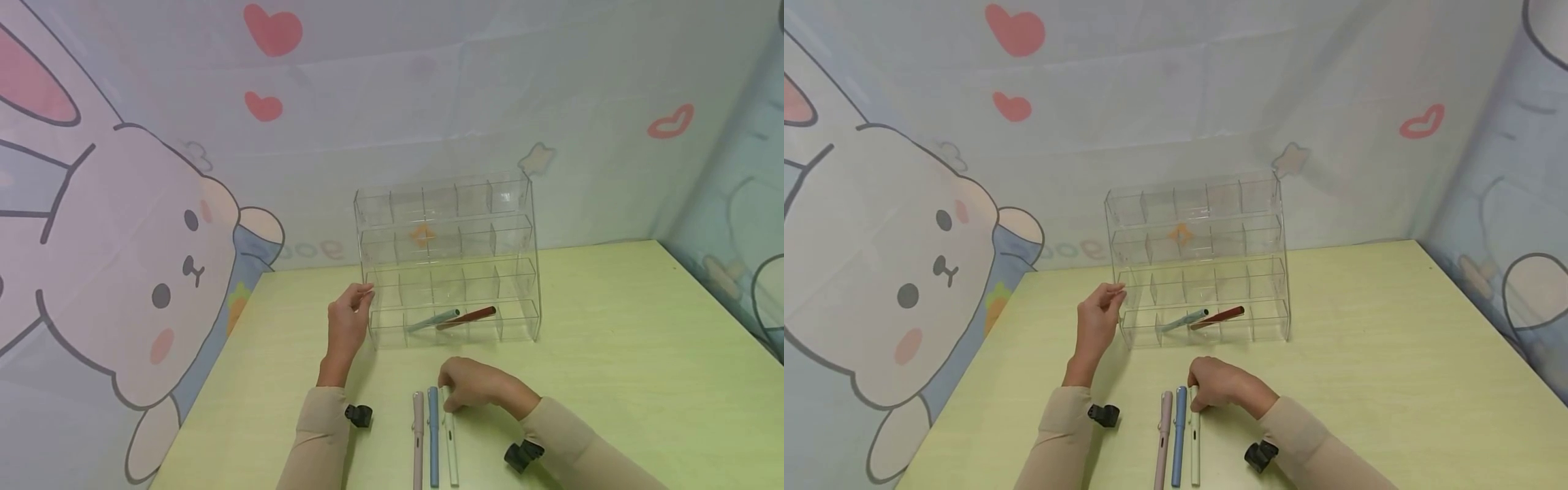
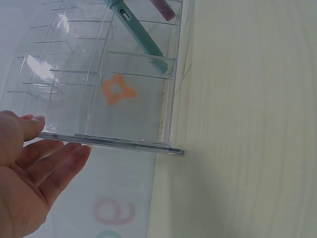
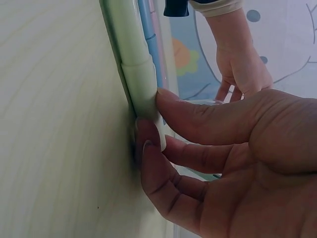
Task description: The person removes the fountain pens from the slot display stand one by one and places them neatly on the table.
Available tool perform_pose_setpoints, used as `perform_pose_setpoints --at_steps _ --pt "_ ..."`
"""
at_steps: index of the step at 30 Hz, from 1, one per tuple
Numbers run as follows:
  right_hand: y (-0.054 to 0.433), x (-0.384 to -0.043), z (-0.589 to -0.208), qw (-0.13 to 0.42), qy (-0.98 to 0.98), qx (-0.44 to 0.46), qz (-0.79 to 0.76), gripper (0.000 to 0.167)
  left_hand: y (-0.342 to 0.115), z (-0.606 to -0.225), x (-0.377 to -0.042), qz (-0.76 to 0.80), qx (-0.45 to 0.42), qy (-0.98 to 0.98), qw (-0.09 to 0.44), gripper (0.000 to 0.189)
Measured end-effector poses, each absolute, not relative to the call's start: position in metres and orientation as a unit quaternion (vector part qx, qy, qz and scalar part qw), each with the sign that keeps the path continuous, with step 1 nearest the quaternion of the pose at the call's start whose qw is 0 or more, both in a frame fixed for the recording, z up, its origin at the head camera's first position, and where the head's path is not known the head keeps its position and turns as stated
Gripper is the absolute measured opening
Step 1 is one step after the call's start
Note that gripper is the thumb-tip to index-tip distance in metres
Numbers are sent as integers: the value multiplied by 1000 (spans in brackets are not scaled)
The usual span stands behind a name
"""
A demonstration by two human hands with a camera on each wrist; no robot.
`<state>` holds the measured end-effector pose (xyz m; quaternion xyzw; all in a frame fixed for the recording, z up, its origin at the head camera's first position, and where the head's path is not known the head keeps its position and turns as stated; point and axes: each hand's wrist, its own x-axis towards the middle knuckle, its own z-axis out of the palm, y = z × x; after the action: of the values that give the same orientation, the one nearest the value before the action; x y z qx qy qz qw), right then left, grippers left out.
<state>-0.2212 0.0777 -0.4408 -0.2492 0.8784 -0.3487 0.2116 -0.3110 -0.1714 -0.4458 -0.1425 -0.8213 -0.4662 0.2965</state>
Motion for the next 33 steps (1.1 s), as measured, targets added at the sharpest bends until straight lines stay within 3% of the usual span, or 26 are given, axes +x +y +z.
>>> perform_pose_setpoints --at_steps 33 --pt "75 -223 -445 204 887 -255 -327 27 -172 -448 -314 -466 -154 -818 299 13"
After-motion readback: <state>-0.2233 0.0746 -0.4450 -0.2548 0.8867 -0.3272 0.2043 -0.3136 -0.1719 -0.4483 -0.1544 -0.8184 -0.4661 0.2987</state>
